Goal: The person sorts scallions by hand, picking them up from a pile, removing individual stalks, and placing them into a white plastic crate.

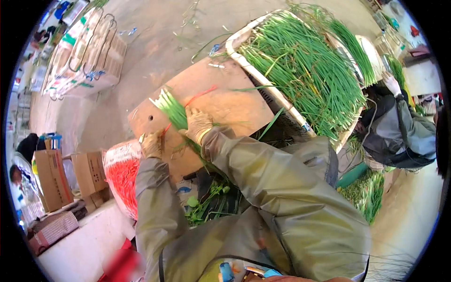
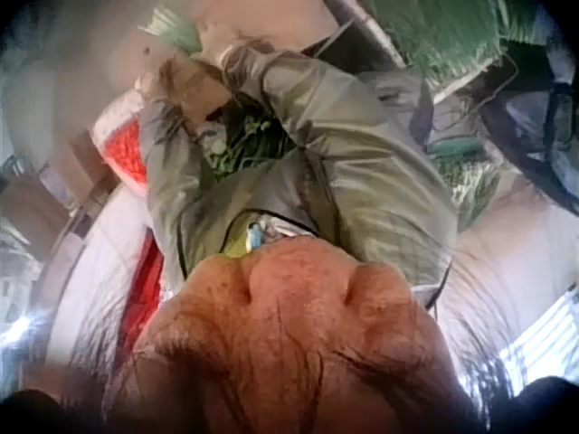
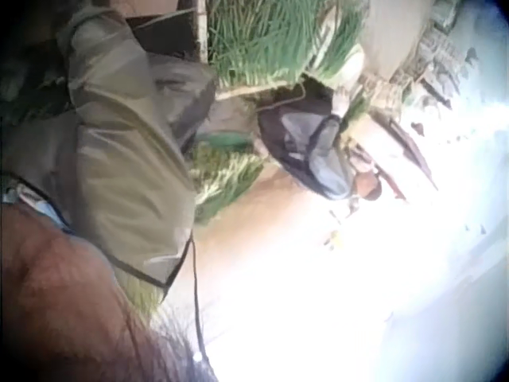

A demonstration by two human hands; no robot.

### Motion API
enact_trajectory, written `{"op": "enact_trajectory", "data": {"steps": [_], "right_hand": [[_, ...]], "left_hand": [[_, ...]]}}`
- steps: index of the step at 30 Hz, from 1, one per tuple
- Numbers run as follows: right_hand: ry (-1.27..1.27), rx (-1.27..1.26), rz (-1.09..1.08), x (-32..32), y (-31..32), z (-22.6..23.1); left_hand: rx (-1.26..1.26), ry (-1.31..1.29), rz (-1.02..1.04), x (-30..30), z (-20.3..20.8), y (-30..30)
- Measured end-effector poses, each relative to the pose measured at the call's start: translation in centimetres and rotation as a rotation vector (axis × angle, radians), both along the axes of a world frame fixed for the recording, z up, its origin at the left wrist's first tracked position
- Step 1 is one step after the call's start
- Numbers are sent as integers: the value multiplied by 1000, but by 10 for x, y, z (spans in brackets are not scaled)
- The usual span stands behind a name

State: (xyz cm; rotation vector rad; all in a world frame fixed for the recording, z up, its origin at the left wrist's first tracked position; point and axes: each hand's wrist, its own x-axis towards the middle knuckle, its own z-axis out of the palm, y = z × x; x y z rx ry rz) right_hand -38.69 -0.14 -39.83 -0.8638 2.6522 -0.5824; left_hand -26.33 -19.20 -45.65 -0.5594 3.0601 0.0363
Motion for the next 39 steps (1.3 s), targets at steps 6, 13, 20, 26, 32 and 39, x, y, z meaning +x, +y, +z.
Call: {"op": "enact_trajectory", "data": {"steps": [6, 13, 20, 26, 32, 39], "right_hand": [[552, -379, -27, -164, 116, -2], [4, 523, -268, -218, 216, -4], [-308, 242, -398, -231, 228, -9], [-111, -229, -522, -216, 291, 40], [436, -359, -306, -188, 308, 29], [297, -146, -176, -205, 316, 99]], "left_hand": [[51, 295, 300, 22, 10, -12], [734, 682, 163, -23, 95, 91], [1230, 396, -134, -108, 102, 214], [1634, 325, -37, -243, 88, 250], [1853, 649, 151, -336, 98, 352], [1854, 927, 321, -327, 83, 359]]}}
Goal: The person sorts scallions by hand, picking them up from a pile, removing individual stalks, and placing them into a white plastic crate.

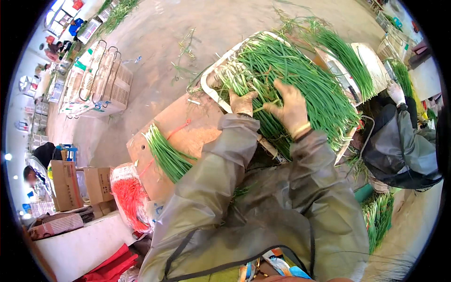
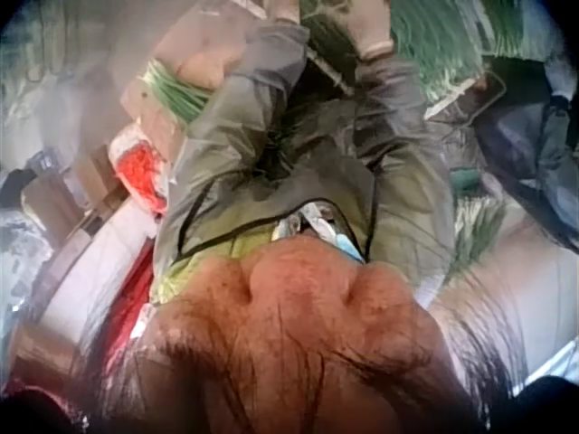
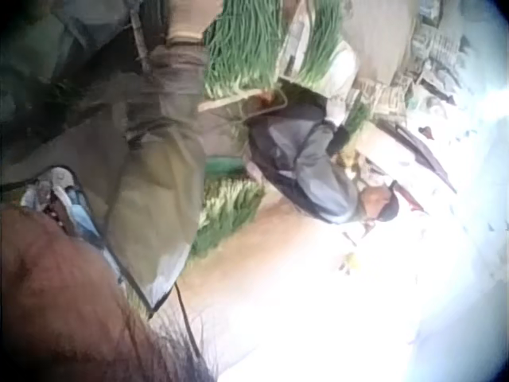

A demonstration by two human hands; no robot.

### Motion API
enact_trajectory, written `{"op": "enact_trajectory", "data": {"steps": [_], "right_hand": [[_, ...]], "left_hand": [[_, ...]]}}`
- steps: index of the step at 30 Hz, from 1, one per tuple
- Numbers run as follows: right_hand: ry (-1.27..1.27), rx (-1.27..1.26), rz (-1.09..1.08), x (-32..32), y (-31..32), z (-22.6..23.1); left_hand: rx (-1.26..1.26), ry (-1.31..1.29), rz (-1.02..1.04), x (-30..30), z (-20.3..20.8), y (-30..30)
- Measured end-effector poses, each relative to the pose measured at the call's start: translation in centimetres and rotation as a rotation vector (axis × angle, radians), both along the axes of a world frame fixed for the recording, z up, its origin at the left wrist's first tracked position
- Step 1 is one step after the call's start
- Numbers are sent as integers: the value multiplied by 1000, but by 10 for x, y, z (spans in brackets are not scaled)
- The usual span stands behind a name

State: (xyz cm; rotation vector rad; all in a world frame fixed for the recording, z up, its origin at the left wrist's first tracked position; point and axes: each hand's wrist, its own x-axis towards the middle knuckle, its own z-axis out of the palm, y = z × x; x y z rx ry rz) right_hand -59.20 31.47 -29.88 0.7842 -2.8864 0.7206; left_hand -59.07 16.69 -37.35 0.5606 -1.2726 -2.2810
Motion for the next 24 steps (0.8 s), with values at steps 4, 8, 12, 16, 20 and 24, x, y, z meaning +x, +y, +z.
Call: {"op": "enact_trajectory", "data": {"steps": [4, 8, 12, 16, 20, 24], "right_hand": [[-506, -457, 92, -60, -27, -24], [-498, -708, -123, -97, -6, -31], [-610, -1134, -33, -76, 18, 2], [-640, -1181, 87, -69, 34, 0], [-580, -1143, 146, -54, 34, 9], [-641, -1161, 117, -46, 39, 17]], "left_hand": [[-296, 39, -89, -1, 16, 33], [-1280, -547, -437, 23, 83, 52], [-950, 71, -70, 39, 65, 6], [-611, 380, -218, 15, 84, 36], [-330, 403, -421, -12, 69, 46], [-905, 185, -338, -15, 52, 42]]}}
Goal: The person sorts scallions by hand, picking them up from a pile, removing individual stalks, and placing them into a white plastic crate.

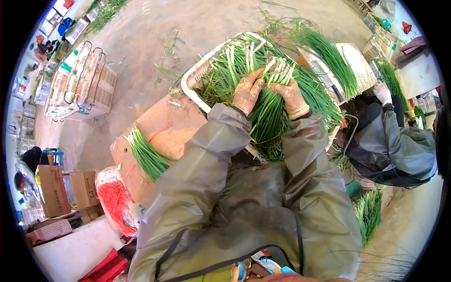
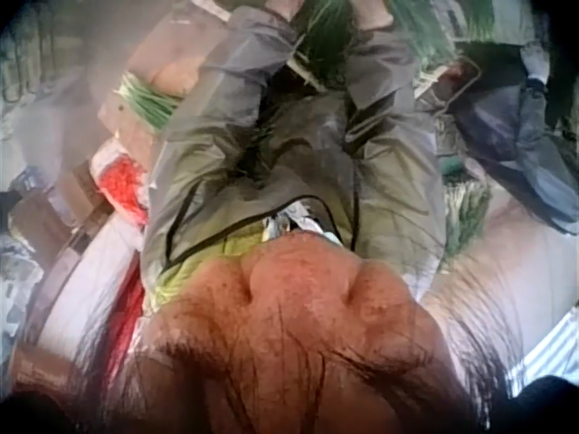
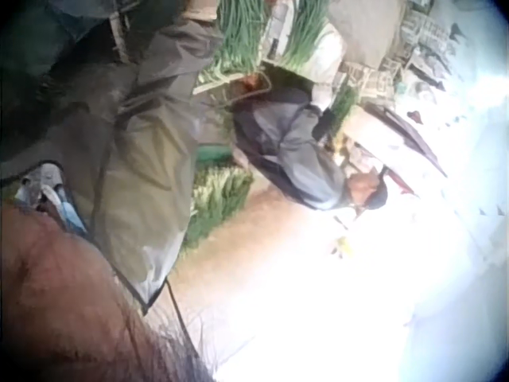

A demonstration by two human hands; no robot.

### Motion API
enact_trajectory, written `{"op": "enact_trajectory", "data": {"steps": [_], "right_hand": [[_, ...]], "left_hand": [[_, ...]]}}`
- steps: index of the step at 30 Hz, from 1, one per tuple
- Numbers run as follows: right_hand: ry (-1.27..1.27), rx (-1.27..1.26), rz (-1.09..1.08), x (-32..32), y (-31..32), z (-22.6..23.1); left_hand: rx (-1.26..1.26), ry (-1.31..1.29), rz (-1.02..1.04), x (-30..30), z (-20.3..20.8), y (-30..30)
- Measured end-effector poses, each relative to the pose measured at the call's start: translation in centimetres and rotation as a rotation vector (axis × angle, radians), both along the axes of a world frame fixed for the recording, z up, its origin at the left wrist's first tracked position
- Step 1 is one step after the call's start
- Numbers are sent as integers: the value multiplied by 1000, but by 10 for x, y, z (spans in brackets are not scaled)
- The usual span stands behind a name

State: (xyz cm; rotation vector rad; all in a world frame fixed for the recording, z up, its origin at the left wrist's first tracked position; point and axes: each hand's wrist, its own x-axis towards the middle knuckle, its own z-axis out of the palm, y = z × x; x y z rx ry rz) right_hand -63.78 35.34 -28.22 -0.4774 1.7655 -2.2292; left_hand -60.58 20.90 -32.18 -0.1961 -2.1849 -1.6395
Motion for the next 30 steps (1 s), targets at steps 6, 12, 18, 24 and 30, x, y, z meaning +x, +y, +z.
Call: {"op": "enact_trajectory", "data": {"steps": [6, 12, 18, 24, 30], "right_hand": [[230, 205, -330, -8, 3, 6], [153, 29, -495, 0, 142, 133], [314, -54, -364, 41, 221, 281], [788, 679, -449, 79, 154, 281], [1188, 567, 4, 142, 28, 232]], "left_hand": [[-426, -41, 77, 11, -4, 21], [-1069, -361, -283, 21, -62, -20], [-937, -89, -62, 37, -51, -63], [95, -350, -447, 124, 116, -19], [678, -48, -711, 192, 145, 29]]}}
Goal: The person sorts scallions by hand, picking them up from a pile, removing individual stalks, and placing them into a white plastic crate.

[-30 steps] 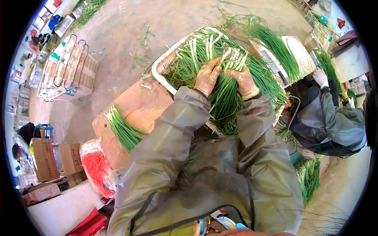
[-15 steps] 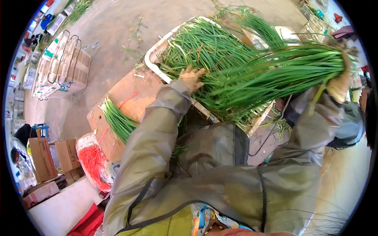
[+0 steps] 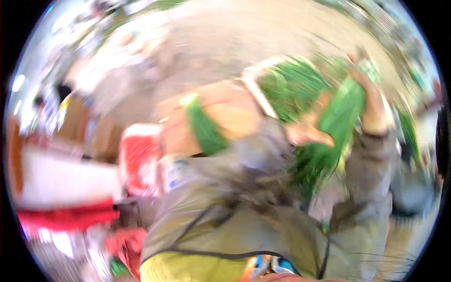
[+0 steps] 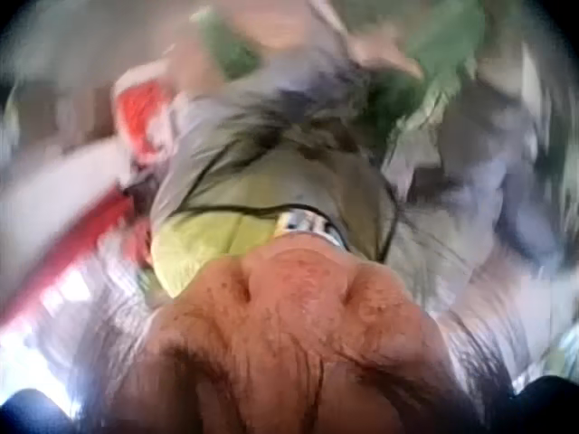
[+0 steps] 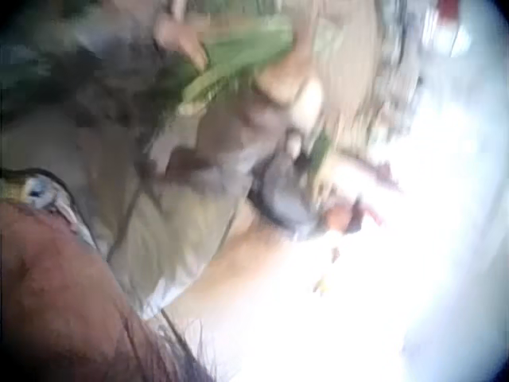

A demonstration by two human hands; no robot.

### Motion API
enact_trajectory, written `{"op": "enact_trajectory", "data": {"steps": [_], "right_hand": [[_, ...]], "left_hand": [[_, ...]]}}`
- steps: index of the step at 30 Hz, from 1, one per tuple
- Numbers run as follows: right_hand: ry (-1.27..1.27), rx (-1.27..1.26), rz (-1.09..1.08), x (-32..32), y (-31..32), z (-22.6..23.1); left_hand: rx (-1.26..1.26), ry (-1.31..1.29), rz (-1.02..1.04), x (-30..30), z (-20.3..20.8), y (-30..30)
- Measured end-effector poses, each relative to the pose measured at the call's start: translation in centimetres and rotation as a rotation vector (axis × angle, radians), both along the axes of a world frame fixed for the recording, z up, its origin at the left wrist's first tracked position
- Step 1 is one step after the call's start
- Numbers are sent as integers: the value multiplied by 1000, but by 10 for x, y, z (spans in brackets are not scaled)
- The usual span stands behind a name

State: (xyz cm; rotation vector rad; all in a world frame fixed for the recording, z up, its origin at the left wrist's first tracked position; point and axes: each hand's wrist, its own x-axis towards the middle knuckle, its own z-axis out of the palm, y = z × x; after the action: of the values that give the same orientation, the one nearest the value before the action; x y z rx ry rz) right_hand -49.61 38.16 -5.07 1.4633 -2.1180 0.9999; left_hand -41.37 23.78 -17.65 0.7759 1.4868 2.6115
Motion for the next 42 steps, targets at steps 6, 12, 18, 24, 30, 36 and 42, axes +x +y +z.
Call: {"op": "enact_trajectory", "data": {"steps": [6, 12, 18, 24, 30, 36, 42], "right_hand": [[-950, 127, -33, 31, -66, -61], [-797, 151, -33, 76, -66, -92], [-534, 602, -384, 126, -74, -154], [108, 843, -129, 29, -104, -52], [255, 1438, -169, 13, -213, 7], [597, 1776, -13, 19, -260, -58], [156, 1581, -204, 36, -196, -32]], "left_hand": [[86, -376, -12, 72, -72, 18], [607, -463, 114, 124, -42, -56], [1054, -707, 285, 42, -130, -53], [1021, -447, 252, 42, -48, -77], [1099, -342, 80, 22, -62, -58], [1121, -457, 19, 26, -93, -58], [1042, -503, -48, 58, -113, -32]]}}
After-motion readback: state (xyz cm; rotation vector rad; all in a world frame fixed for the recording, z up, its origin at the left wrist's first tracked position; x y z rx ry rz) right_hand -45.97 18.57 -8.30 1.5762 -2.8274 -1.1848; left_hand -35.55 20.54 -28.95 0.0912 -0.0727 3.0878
